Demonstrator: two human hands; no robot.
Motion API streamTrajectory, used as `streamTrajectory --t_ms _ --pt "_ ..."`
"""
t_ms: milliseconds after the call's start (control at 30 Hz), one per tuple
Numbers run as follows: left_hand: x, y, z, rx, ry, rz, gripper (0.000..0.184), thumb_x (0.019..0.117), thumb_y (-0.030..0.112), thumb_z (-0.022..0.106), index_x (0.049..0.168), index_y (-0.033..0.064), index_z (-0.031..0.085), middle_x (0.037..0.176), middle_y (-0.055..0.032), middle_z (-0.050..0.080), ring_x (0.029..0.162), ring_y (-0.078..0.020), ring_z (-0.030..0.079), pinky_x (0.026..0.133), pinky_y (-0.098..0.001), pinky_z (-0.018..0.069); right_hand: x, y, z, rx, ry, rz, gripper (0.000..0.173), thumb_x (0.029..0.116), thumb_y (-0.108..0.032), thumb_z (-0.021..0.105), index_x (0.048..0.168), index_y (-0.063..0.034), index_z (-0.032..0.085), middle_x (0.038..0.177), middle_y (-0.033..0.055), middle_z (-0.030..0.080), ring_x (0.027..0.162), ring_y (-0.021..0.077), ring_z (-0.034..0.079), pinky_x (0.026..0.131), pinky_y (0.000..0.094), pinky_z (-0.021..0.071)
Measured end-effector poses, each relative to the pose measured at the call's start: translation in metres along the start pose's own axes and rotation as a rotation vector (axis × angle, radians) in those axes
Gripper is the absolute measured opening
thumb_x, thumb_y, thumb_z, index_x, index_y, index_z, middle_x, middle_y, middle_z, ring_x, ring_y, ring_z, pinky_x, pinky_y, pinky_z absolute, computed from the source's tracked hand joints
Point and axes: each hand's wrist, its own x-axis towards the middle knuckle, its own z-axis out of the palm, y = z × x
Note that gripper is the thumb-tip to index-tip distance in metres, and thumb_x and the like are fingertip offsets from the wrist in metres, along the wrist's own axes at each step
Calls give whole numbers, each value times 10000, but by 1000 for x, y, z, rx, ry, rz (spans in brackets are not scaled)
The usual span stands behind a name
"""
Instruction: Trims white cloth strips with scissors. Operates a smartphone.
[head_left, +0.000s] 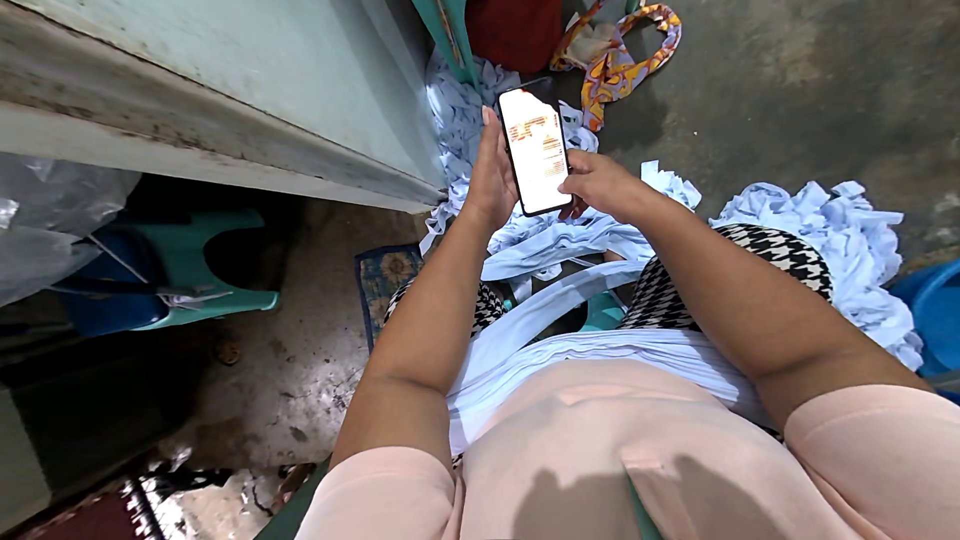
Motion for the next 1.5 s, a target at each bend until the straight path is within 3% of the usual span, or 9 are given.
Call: streamTrajectory --t_ms 367,567,767,1500 --pt "1 0 0 -12 -4 -3 846 1010 668 -23 1578 129 295 1438 -124 561 1277 -244 589 1056 -464 506 0 1 -1 15 1 -6 319 1044 -76 467 1355 -68 535 1110 160 691 779 239 716 665 395 608" --pt "0 0 0 -6 -5 5 853 1006 679 -16 1572 128 306 1416 -127 577 1249 -248 608 1029 -463 526 1 1 -1 12 10 -15 329 1120 -275 395 1317 -67 557 1041 157 701 759 237 719 659 388 610" --pt "0 0 0 -9 -4 -5 852 1005 681 -11 1577 129 296 1437 -125 562 1270 -247 593 1045 -468 513 1 3 0 1 4 -24 320 1022 -66 510 1340 -57 544 1099 159 694 778 238 716 664 394 607" --pt "0 0 -2 12 -10 16 854 1002 686 -10 1594 138 271 1465 -126 542 1296 -258 576 1063 -483 500 -1 0 0 -19 -8 -31 343 1020 -53 520 1363 -54 525 1119 160 686 804 237 716 674 389 605"
